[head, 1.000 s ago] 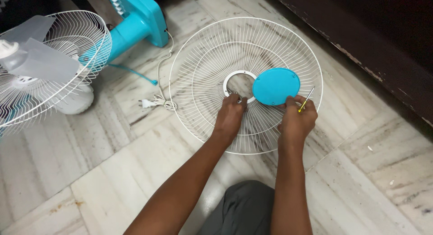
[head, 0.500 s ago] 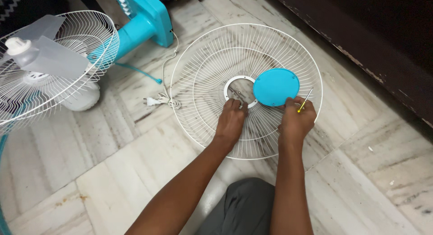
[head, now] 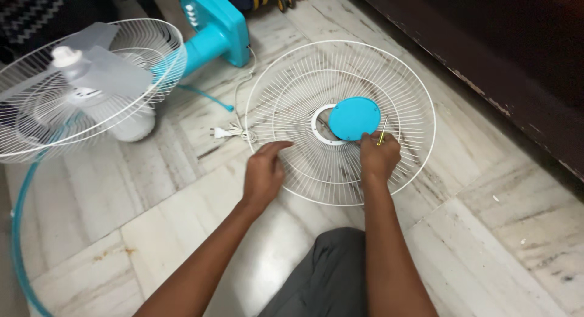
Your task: The person disassembles a standing fan by removing the front grill, fan blades, and rear grill. They use a screwdriver to loosen screws and detach components, placing them aside on the floor.
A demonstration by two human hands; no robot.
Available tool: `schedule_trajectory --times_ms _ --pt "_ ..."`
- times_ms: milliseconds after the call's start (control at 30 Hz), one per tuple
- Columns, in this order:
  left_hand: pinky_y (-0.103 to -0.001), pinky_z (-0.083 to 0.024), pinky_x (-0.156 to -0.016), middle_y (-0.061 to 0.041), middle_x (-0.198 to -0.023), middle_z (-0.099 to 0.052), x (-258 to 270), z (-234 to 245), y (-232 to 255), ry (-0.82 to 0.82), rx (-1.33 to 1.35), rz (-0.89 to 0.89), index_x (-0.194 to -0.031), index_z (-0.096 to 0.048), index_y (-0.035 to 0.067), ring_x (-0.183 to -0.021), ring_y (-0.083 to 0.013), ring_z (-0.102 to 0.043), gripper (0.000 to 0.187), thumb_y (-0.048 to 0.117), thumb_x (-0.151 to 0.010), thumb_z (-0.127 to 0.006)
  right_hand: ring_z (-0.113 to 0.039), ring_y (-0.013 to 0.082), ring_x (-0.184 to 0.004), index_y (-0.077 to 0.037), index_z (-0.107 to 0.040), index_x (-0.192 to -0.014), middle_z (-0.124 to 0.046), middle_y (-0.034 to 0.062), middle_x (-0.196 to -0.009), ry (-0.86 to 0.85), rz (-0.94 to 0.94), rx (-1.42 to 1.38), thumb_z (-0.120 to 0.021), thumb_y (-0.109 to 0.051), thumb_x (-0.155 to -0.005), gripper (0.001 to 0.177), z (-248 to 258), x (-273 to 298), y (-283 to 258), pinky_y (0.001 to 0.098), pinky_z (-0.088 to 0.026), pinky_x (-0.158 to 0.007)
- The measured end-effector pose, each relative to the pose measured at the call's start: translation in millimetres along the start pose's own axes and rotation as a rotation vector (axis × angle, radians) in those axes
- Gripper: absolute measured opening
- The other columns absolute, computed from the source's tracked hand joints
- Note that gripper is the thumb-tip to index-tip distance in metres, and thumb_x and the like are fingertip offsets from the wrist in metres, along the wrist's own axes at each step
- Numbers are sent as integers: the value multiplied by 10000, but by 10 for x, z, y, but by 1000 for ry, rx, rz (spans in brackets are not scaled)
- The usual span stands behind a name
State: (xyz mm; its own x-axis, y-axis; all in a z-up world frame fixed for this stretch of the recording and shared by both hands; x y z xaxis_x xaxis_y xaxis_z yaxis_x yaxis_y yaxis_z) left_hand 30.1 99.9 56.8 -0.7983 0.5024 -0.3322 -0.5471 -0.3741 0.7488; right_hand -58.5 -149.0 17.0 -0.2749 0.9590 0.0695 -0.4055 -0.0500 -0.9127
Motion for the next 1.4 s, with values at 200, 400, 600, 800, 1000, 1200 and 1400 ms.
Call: schedule_trajectory --times_ms 200,400,600,800,1000,1200,1400 --pt "-312 -586 -885 -118 -1173 -769 346 640 -452 213 263 258 -1207 -713 16 -1083 -202 -748 319 -60 -925 -586 -743 215 -731 6 -694 -896 -778 83 -780 -90 -101 -15 -772 -124 -846 160 -216 -33 209 337 -570 -747" --pt "-331 -600 -859 -116 -1311 -674 717 1242 -752 313 636 611 -1290 -635 -2 -1039 -221 -750 425 -50 -868 -655 -703 183 -661 -35 -686 -816 -762 69 -750 -132 -179 32 -819 -155 -838 181 -356 -1 302 357 -565 -653" --pt "-316 -551 -812 -73 -1266 -688 1021 1760 -786 366 604 687 -1298 -646 30 -1035 -163 -668 462 6 -844 -731 -668 163 -559 -10 -662 -865 -753 90 -717 -165 -214 30 -798 -153 -881 199 -339 164 186 350 -541 -555" --pt "-360 -541 -853 -85 -1248 -681 1463 2586 -802 398 615 884 -1346 -624 39 -1044 -193 -667 423 140 -938 -664 -710 249 -672 -17 -666 -891 -742 110 -713 -146 -19 173 -834 -238 -847 281 -412 98 226 409 -575 -689" --pt "-361 -543 -934 -66 -1335 -648 1635 3031 -837 531 756 937 -1425 -530 55 -1173 -207 -657 448 147 -987 -547 -715 389 -811 -9 -685 -941 -730 208 -875 62 247 367 -835 -355 -867 384 -495 124 132 501 -561 -740" --pt "-361 -568 -859 -89 -1248 -678 1371 3101 -959 636 883 773 -1366 -572 47 -1085 -226 -700 405 124 -969 -566 -705 334 -737 -11 -749 -976 -735 186 -821 -100 545 214 -770 -388 -956 378 -633 909 -396 461 -547 -720" --pt "-335 -584 -794 -78 -1174 -699 1347 3266 -1068 715 823 748 -1302 -602 42 -1003 -208 -727 371 113 -939 -630 -623 90 -612 -19 -780 -914 -760 96 -749 -502 472 -146 -760 -497 -900 479 -1157 2209 -941 298 -503 -607"
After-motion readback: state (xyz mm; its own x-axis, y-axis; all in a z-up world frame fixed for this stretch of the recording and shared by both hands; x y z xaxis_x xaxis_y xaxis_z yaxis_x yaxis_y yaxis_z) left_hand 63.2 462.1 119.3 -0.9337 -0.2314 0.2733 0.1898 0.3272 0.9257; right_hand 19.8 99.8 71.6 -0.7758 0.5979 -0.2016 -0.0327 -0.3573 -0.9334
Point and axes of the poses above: each hand's wrist, its own x-axis away from the middle knuckle, its own z-axis out of the back of the hand, y = z × x, the point moved 3 cm from there along -x, towards the middle knuckle
